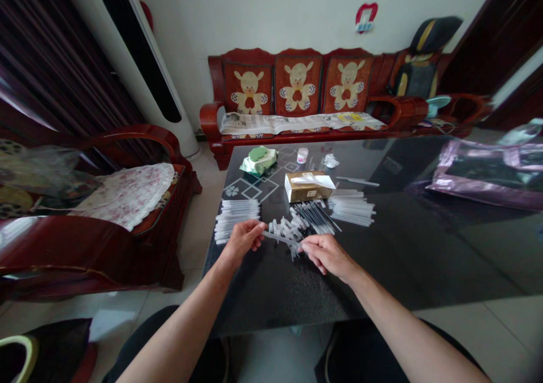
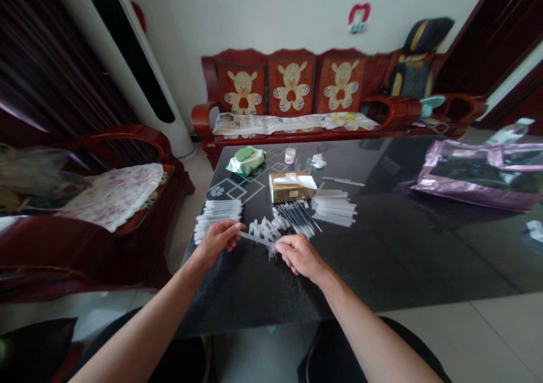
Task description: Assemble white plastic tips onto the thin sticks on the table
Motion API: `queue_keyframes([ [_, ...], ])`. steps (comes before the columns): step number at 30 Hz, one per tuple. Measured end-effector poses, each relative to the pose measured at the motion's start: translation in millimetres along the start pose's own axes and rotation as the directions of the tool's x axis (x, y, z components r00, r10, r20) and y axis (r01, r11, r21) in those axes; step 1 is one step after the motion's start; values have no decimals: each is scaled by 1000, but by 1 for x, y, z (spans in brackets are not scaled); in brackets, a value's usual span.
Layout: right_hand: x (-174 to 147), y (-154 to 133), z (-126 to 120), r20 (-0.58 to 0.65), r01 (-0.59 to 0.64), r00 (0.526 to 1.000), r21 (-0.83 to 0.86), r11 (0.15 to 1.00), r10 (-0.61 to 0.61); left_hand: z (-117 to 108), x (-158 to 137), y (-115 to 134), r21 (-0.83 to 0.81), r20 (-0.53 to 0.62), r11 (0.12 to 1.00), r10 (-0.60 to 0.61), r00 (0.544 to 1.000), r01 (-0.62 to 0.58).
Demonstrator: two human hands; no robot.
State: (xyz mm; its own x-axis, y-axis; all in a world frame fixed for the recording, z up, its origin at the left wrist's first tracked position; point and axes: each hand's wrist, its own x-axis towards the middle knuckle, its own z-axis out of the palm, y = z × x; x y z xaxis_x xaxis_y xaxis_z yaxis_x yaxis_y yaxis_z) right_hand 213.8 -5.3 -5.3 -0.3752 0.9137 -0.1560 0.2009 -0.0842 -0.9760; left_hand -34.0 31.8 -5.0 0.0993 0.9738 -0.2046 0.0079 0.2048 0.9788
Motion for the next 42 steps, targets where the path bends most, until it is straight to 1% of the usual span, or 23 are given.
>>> queue_keyframes([
  [5,0,1,-1,-6,-6,1000,-5,1000,6,-1,0,-3,-181,78,983,16,997,-2],
  [7,0,0,-1,-11,-7,1000,-3,1000,7,-2,0,-2,-225,105,974,20,994,5],
  [9,0,0,-1,-17,-7,1000,-1,1000,7,-2,-1,-1,-214,91,977,11,996,9],
  [12,0,0,-1,-22,-2,1000,-9,1000,2,-2,0,-2,-139,43,990,-25,999,31],
  [14,0,0,-1,-24,6,1000,-19,1000,-7,-2,1,-3,-126,36,991,-37,999,42],
  [16,0,1,-1,-40,14,999,-22,1000,-15,-1,1,-4,-155,32,987,-33,999,38],
  [20,2,4,-1,-118,38,992,8,999,-36,3,0,-4,-214,-14,976,-43,999,38],
  [23,4,5,0,-129,57,990,37,998,-52,6,-1,-5,-236,-52,971,-56,997,42],
  [25,5,4,0,-130,58,990,30,998,-53,8,-1,-6,-255,-53,966,-55,997,39],
  [29,3,-2,2,-157,40,986,-43,998,-46,11,-2,-8,-292,-32,956,-32,999,21],
  [33,2,-6,1,-166,27,985,-95,995,-42,13,-6,-7,-291,-41,957,-7,999,-5],
  [39,3,-4,-1,-182,-9,983,-102,995,-10,14,-7,-7,-272,-35,962,8,999,-17],
  [42,3,-4,0,-168,-12,986,-48,999,4,14,-5,-7,-260,-61,965,2,998,-18],
])
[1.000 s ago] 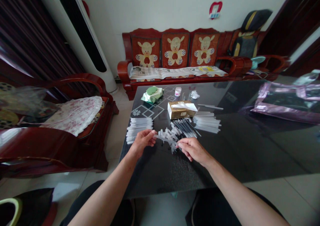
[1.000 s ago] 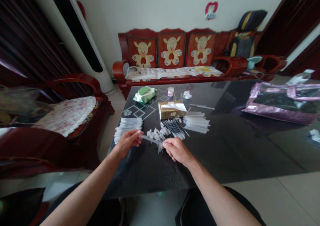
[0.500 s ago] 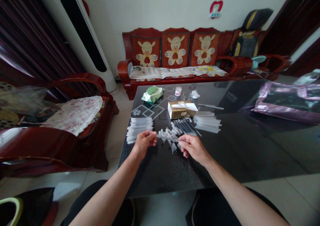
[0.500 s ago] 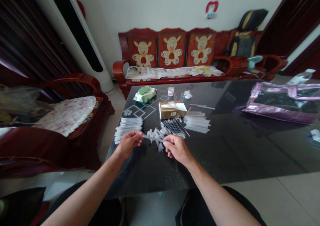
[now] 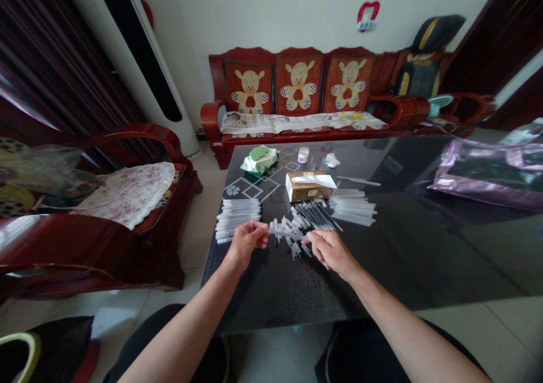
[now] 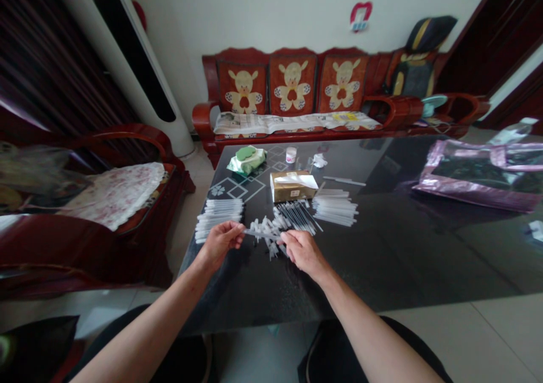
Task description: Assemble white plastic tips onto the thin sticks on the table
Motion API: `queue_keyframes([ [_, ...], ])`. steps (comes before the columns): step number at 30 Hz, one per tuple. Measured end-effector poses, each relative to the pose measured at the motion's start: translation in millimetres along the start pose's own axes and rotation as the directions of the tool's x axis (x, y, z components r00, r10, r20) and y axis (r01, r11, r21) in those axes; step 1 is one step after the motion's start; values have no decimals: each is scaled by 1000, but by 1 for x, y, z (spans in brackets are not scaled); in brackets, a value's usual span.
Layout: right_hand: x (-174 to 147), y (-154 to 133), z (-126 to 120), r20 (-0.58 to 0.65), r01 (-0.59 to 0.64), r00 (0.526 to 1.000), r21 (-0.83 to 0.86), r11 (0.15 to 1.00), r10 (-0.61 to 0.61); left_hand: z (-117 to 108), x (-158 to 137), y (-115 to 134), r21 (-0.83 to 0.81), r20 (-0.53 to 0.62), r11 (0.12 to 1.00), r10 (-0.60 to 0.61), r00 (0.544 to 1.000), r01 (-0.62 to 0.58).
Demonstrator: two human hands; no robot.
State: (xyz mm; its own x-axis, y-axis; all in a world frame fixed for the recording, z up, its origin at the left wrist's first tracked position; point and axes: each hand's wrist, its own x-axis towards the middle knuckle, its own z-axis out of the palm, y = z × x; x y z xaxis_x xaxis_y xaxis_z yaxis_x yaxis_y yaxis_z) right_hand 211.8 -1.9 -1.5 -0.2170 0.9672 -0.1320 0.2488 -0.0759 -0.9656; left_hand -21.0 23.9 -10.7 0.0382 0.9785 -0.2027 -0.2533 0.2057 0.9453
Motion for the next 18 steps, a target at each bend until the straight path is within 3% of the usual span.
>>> queue_keyframes([
  [6,-1,2,1,3,51,999,84,995,-52,0,0,0,18,-19,1000,-9,1000,9],
  [18,-2,0,-1,21,-82,997,114,990,80,3,-4,-1,-22,66,1000,-19,998,20],
])
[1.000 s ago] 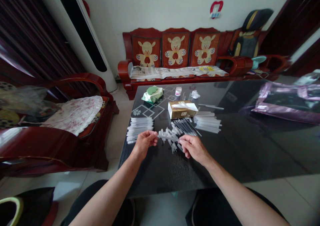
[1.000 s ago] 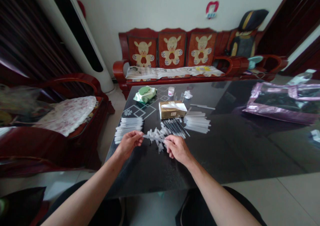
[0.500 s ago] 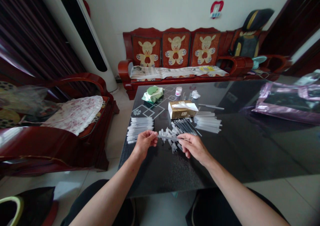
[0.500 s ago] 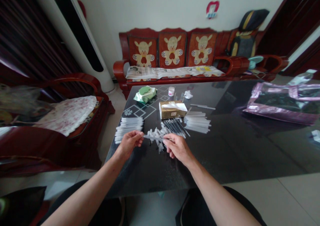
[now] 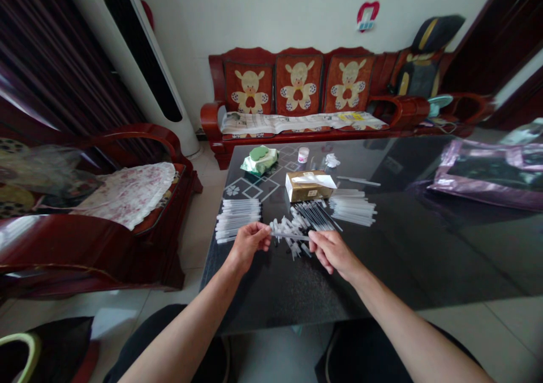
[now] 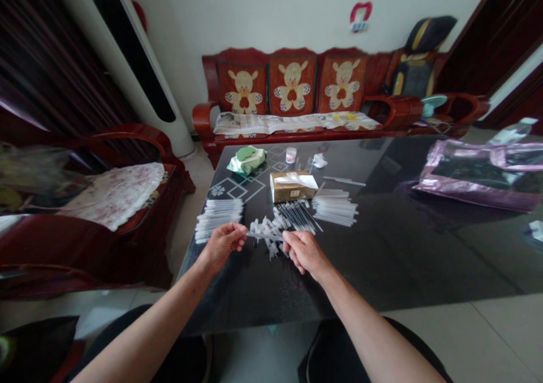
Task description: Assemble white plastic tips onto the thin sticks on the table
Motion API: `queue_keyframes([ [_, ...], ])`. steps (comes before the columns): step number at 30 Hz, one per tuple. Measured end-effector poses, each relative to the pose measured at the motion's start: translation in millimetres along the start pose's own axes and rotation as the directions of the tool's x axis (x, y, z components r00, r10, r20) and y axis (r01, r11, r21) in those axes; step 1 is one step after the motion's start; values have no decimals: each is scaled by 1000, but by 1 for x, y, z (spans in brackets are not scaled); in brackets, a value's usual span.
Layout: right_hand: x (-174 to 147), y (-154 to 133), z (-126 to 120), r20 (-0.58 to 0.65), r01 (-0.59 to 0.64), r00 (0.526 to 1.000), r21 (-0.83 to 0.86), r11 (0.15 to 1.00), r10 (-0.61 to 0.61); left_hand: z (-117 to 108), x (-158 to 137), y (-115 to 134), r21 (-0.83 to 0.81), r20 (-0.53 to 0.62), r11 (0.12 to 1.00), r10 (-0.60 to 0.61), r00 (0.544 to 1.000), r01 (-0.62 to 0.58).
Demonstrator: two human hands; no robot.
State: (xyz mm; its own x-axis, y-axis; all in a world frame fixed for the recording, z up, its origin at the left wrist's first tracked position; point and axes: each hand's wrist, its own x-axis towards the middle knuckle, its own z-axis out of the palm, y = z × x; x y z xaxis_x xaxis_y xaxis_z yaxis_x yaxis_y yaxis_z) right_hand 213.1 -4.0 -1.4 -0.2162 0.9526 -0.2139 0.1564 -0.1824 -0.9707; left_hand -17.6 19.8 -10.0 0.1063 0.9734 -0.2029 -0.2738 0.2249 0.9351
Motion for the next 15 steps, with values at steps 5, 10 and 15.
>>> queue_keyframes([
  [5,-1,-1,0,21,9,1000,38,999,-10,-1,0,7,9,-8,1000,16,1000,-16],
  [10,-1,-2,-1,10,8,1000,37,999,-8,-4,1,12,17,-42,1000,17,999,-16],
  [15,0,-2,-3,0,28,1000,36,999,-28,-6,1,13,10,-37,1000,17,999,-17],
])
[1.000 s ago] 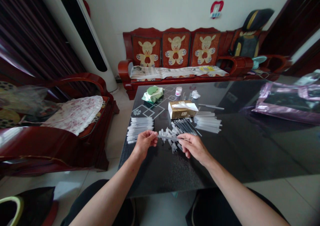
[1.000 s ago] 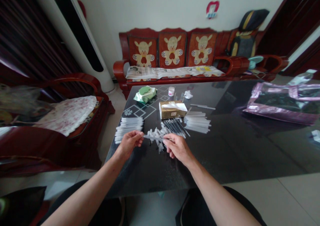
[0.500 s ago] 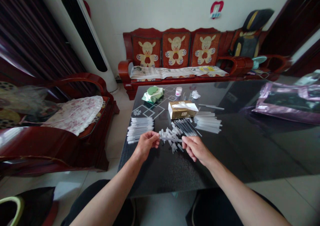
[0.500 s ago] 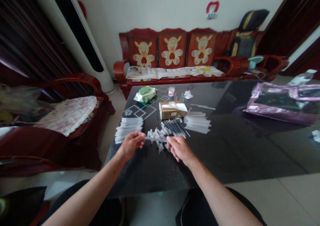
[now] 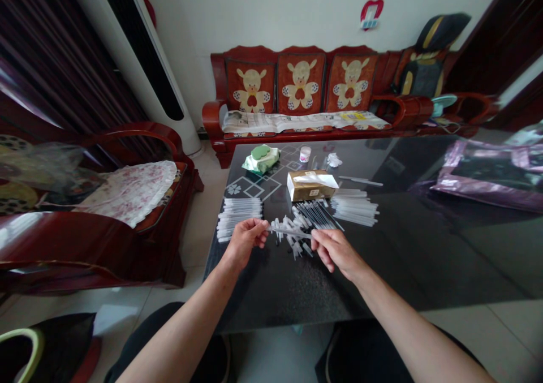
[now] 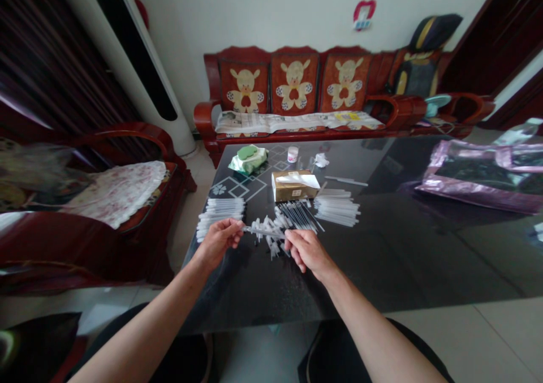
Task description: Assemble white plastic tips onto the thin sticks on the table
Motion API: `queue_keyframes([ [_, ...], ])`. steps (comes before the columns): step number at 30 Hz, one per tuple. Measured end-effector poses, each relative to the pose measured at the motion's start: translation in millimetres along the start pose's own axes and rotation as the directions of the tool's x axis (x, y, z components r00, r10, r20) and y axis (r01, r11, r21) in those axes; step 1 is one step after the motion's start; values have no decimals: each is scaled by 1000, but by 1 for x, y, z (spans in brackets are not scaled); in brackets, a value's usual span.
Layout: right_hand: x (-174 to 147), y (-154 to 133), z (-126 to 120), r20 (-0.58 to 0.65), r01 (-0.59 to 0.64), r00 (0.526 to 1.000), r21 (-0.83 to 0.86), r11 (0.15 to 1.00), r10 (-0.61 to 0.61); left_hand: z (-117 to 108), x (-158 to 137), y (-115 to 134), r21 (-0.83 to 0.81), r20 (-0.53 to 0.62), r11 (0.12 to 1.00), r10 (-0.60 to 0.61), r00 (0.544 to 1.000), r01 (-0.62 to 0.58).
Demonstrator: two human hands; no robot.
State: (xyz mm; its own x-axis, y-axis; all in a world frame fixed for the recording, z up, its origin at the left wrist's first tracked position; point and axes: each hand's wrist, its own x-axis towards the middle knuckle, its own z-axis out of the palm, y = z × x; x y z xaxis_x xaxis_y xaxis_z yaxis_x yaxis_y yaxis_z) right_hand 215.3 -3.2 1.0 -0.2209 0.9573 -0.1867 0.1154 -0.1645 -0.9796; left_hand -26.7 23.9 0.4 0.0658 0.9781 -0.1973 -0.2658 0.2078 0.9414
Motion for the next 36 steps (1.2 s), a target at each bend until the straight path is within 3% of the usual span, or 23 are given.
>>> queue_keyframes([
  [19,0,-2,-2,0,-1,1000,26,1000,1,-4,4,2,-78,-53,996,-35,998,31],
  [25,0,-2,-3,-23,9,1000,123,992,-6,-5,4,3,-109,-90,994,-39,995,29],
  [36,1,-7,-9,-133,171,981,247,954,-142,-3,3,4,-111,-67,993,-49,997,41],
])
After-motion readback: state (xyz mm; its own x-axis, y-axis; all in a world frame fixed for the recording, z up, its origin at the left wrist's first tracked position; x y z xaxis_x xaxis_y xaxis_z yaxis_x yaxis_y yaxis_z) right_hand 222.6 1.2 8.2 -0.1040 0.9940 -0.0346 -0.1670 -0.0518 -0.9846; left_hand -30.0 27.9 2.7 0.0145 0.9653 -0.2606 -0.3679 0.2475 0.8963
